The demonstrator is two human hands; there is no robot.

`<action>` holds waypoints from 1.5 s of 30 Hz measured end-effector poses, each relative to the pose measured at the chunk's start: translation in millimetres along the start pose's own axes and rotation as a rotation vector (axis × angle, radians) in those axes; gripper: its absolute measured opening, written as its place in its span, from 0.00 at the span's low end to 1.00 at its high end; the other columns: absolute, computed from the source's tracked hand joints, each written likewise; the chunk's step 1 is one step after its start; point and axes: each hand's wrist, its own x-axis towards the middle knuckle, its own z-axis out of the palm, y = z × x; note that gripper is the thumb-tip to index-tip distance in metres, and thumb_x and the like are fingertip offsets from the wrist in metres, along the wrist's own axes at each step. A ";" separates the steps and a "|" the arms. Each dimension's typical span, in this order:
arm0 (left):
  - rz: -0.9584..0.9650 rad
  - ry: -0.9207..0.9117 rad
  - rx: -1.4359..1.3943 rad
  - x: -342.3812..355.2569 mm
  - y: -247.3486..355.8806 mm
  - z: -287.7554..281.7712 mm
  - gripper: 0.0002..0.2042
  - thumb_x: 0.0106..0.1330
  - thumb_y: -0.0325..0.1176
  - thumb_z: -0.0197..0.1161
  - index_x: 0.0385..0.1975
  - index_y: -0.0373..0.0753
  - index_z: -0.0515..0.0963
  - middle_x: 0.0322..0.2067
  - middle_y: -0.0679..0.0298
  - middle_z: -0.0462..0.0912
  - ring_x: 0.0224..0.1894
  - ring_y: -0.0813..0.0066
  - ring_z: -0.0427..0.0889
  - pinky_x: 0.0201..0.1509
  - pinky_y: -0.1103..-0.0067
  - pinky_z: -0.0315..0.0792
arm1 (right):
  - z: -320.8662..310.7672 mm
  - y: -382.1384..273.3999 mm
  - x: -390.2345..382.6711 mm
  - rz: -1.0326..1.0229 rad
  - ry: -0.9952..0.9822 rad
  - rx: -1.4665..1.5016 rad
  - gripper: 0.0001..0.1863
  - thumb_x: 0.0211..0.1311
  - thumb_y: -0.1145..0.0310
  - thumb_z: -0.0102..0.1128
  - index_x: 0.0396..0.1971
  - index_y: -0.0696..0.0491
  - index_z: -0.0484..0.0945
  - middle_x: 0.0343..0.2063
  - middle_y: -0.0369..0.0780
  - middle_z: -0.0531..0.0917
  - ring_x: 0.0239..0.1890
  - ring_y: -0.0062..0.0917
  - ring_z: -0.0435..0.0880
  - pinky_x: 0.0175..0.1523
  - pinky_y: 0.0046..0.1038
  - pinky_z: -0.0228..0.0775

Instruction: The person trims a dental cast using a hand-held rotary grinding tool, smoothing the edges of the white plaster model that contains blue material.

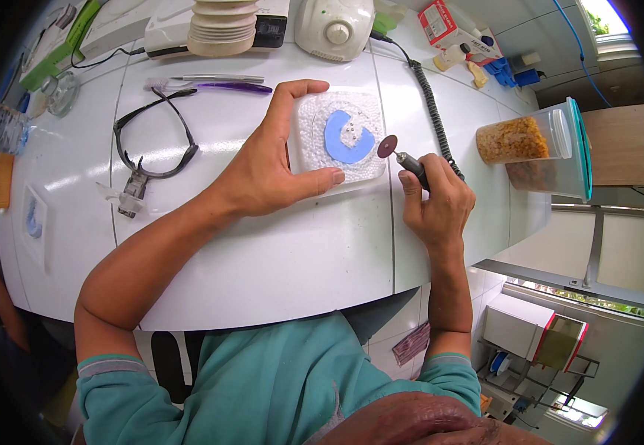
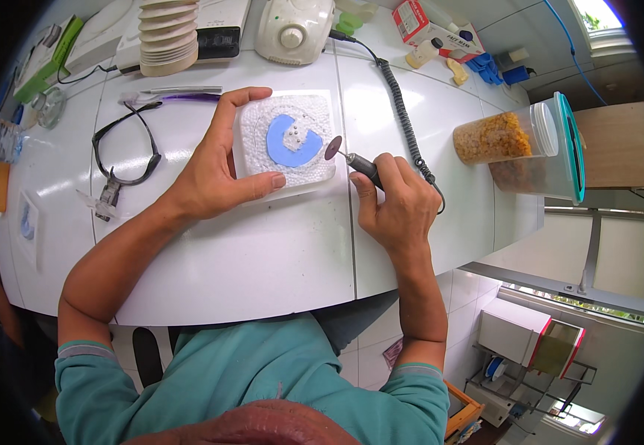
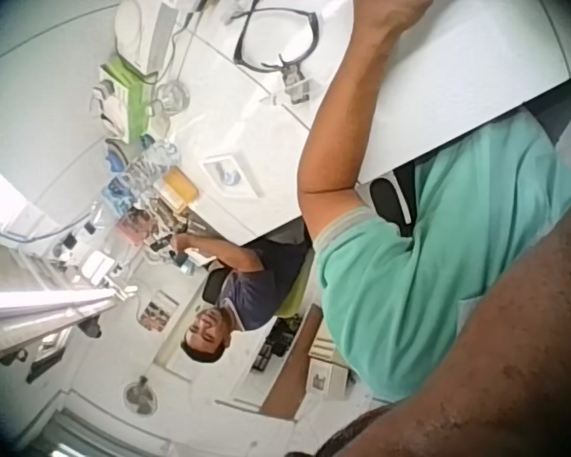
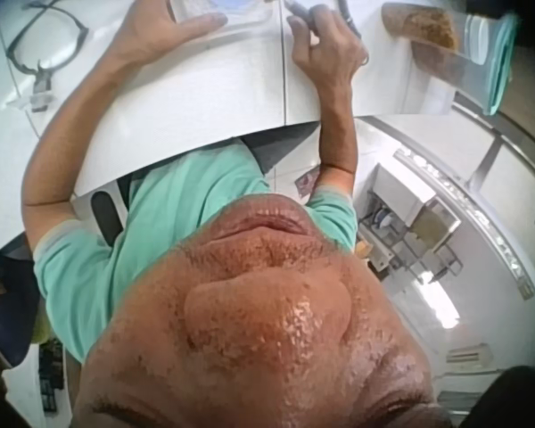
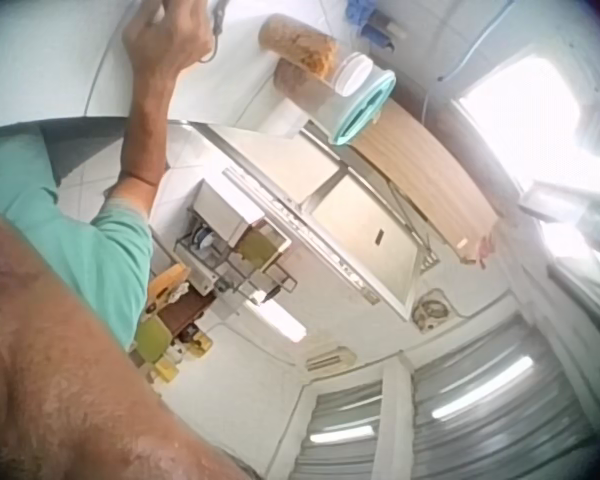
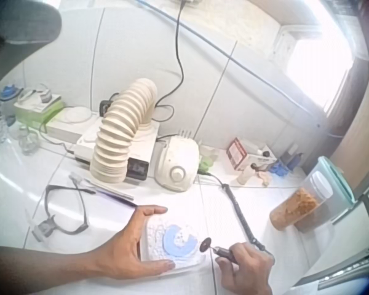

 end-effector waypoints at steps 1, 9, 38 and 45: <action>0.000 0.000 0.000 0.3 0.6 0.3 0.50 0.62 0.25 0.78 0.82 0.38 0.51 0.67 0.51 0.74 0.72 0.63 0.77 0.79 0.68 0.71 | 0.2 0.3 -0.2 0.000 0.000 0.000 0.20 0.71 0.53 0.77 0.30 0.50 0.78 0.21 0.35 0.77 0.17 0.28 0.75 0.24 0.33 0.62; 0.005 0.000 0.061 0.1 -2.0 -2.5 0.51 0.62 0.25 0.77 0.82 0.39 0.50 0.67 0.51 0.74 0.72 0.62 0.77 0.80 0.67 0.71 | -1.2 -1.1 0.7 0.000 -0.016 -0.019 0.20 0.72 0.53 0.77 0.29 0.50 0.78 0.20 0.34 0.76 0.17 0.28 0.74 0.23 0.33 0.61; -0.010 -0.001 -0.019 -0.5 3.1 0.6 0.50 0.62 0.26 0.77 0.81 0.39 0.51 0.67 0.51 0.74 0.72 0.63 0.77 0.79 0.68 0.70 | -1.4 -1.1 0.8 -0.002 -0.014 -0.029 0.20 0.69 0.54 0.78 0.28 0.50 0.77 0.20 0.35 0.76 0.18 0.31 0.75 0.24 0.34 0.62; -0.007 -0.004 -0.018 -0.1 1.3 0.1 0.50 0.62 0.26 0.78 0.81 0.39 0.52 0.67 0.52 0.74 0.71 0.63 0.77 0.79 0.67 0.71 | -2.6 -2.6 1.7 0.001 -0.017 -0.038 0.19 0.69 0.55 0.78 0.29 0.50 0.78 0.21 0.35 0.76 0.18 0.32 0.75 0.25 0.35 0.62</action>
